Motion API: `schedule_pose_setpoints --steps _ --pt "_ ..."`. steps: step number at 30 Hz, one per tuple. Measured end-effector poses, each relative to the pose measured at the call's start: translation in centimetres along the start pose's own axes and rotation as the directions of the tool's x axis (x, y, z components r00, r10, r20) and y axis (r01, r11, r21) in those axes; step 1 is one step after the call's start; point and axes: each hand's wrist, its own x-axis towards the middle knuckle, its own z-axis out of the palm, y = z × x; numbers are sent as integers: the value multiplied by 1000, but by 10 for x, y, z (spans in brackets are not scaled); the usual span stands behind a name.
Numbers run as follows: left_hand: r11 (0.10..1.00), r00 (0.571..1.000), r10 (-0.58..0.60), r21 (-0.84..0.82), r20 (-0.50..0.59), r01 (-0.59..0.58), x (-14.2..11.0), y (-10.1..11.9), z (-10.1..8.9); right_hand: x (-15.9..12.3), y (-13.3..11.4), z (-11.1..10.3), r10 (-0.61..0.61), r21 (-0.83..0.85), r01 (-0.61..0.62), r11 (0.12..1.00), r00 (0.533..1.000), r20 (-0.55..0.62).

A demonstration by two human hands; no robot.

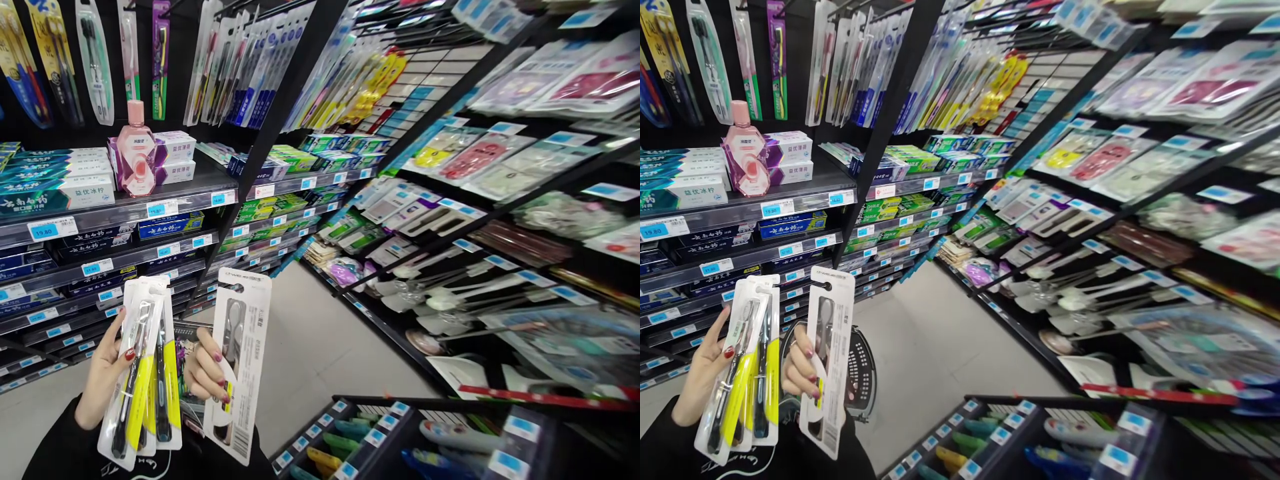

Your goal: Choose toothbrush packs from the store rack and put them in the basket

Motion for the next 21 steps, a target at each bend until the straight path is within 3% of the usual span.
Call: schedule_pose_setpoints --steps 1,2,4,6,8,10,12,14,16,21 --pt "1000 1000 2 -23 7 -2 -2 3 3 0 -4 3 29 -134 -48 990 990 -140" --pt "999 1000 4 -43 9 -4 -3 5 6 0 -8 7 12 -274 -106 956 946 -325" --pt "996 1000 2 -86 18 -1 -5 9 10 1 -17 13 -173 -511 -209 834 780 -601" --pt "991 998 -30 -127 51 36 -5 10 9 0 -23 17 -399 -696 -312 647 639 -658" --pt "986 996 -53 -153 69 63 -4 9 6 -3 -25 20 -519 -787 -435 437 593 -616" --pt "984 997 -47 -171 62 57 -2 7 2 -7 -21 24 -541 -802 -545 243 610 -579" --pt "984 997 -34 -172 64 45 -1 5 1 -9 -14 30 -474 -798 -578 172 661 -581" --pt "989 997 -31 -144 74 42 0 4 2 -10 -4 37 -407 -801 -578 156 702 -585" --pt "994 998 -21 -102 62 27 0 3 5 -10 6 44 -353 -810 -550 205 730 -585" --pt "999 999 34 -13 -8 -34 -2 -2 11 -9 17 55 -243 -807 -388 444 815 -526"
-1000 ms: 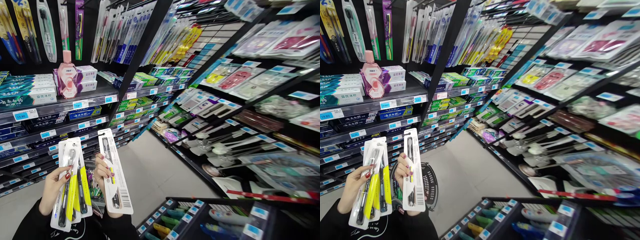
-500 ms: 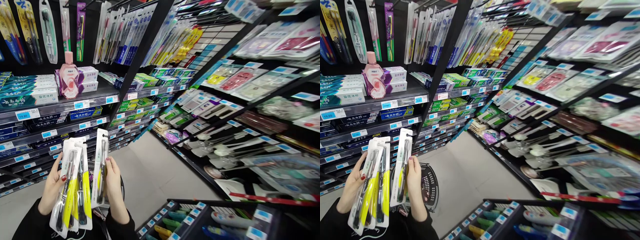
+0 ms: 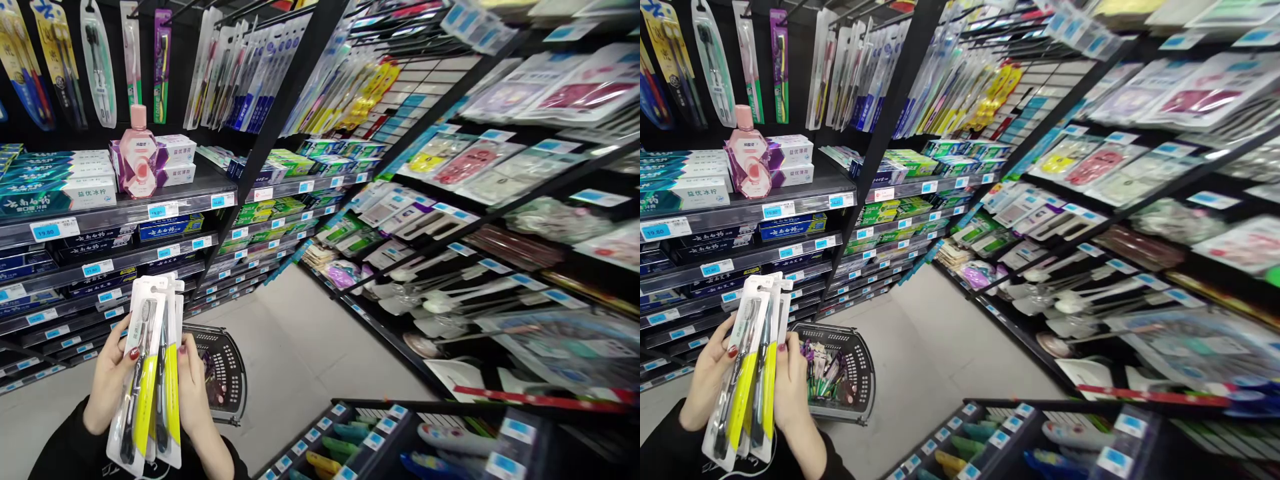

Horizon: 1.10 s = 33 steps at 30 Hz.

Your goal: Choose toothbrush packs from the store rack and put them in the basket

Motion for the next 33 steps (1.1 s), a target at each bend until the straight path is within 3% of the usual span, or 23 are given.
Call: schedule_pose_setpoints --steps 5,8,10,12,14,16,18,23,28,33 --pt "975 988 124 199 -96 -103 1 -9 -2 0 -1 1 -56 113 41 993 989 139" --pt "913 952 278 343 -127 -220 3 -11 -1 2 1 5 -26 134 5 991 988 154" --pt "911 923 332 321 -195 -260 4 -10 0 3 3 7 -27 156 4 988 989 147" --pt "968 947 214 180 -240 -173 4 -9 0 4 6 8 -45 171 15 985 984 173" --pt "997 981 -84 -14 -177 82 4 -9 -3 6 9 8 -69 166 30 986 970 235" --pt "925 938 -344 -186 -45 331 5 -11 -8 8 13 6 -81 90 58 994 955 285" --pt "836 892 -448 -323 64 444 7 -16 -14 10 16 3 -84 -60 105 993 956 280" --pt "716 865 -424 -487 268 501 12 -19 -21 7 19 2 -113 -275 156 949 979 167" --pt "689 848 -427 -495 312 529 14 -17 -22 1 19 6 -155 -373 174 911 985 79" --pt "657 824 -441 -497 355 566 15 -21 -21 2 19 7 -225 -328 233 916 972 64"
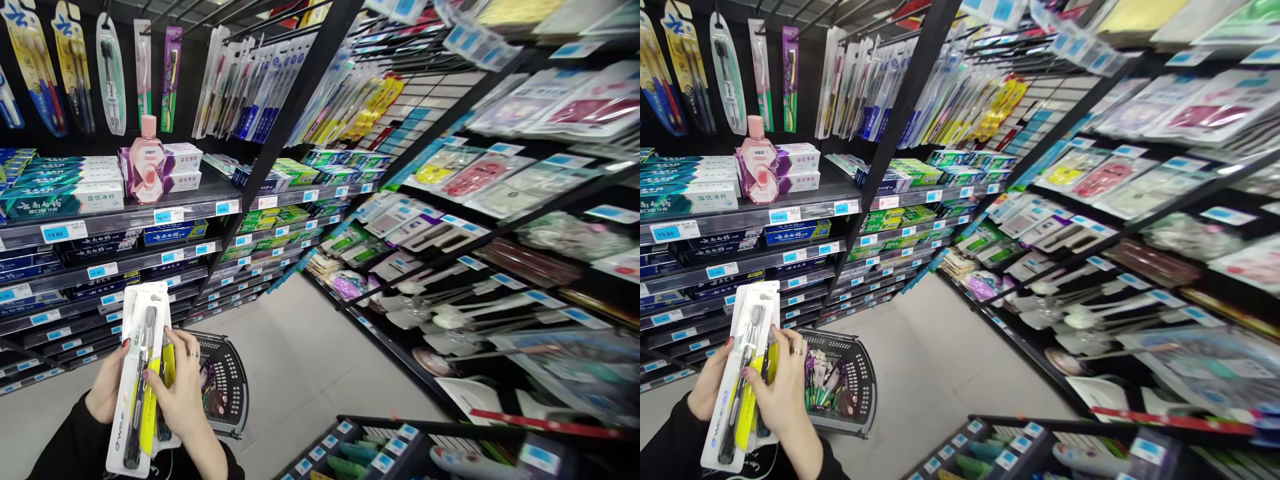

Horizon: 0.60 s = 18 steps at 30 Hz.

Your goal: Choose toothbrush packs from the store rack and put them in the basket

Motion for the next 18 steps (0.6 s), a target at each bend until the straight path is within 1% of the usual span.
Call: schedule_pose_setpoints --steps 3,6,9,14,16,18 --pt "999 1000 -23 -43 20 24 1 -3 1 2 -2 -2 55 87 -54 995 998 -11" --pt "997 999 -40 -60 29 41 2 -5 6 3 -4 -4 101 128 -106 986 994 50" --pt "997 999 -31 -73 43 34 3 -6 10 6 0 -5 108 216 -129 968 988 108" --pt "995 995 -64 -70 72 69 7 -5 10 9 11 -3 137 368 -164 915 986 98" --pt "996 998 -64 -55 15 65 9 -6 9 9 14 -2 127 450 -159 879 987 100" --pt "999 994 -34 -32 -102 31 12 -8 10 8 14 -1 104 545 -138 827 990 93"
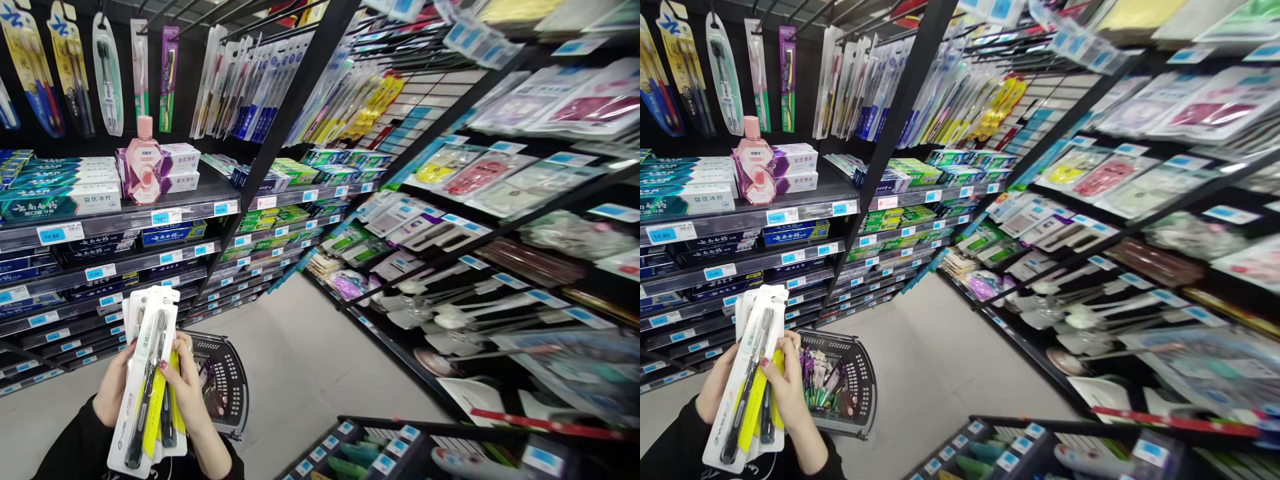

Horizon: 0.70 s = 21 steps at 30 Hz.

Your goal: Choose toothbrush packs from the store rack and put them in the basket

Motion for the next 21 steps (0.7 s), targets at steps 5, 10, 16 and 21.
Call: schedule_pose_setpoints --steps 5,10,16,21 --pt "989 976 142 65 -165 -133 5 -7 0 -2 -1 -2 -14 186 25 982 998 -60" --pt "966 949 236 160 -211 -204 3 -12 -3 0 2 -8 -3 113 18 993 992 -125" --pt "985 969 139 126 -206 -115 3 -12 -9 1 3 -15 -30 -142 24 990 999 -41" --pt "999 999 15 37 -43 -13 10 -9 -25 -3 8 -13 -5 -238 -17 971 996 -92"
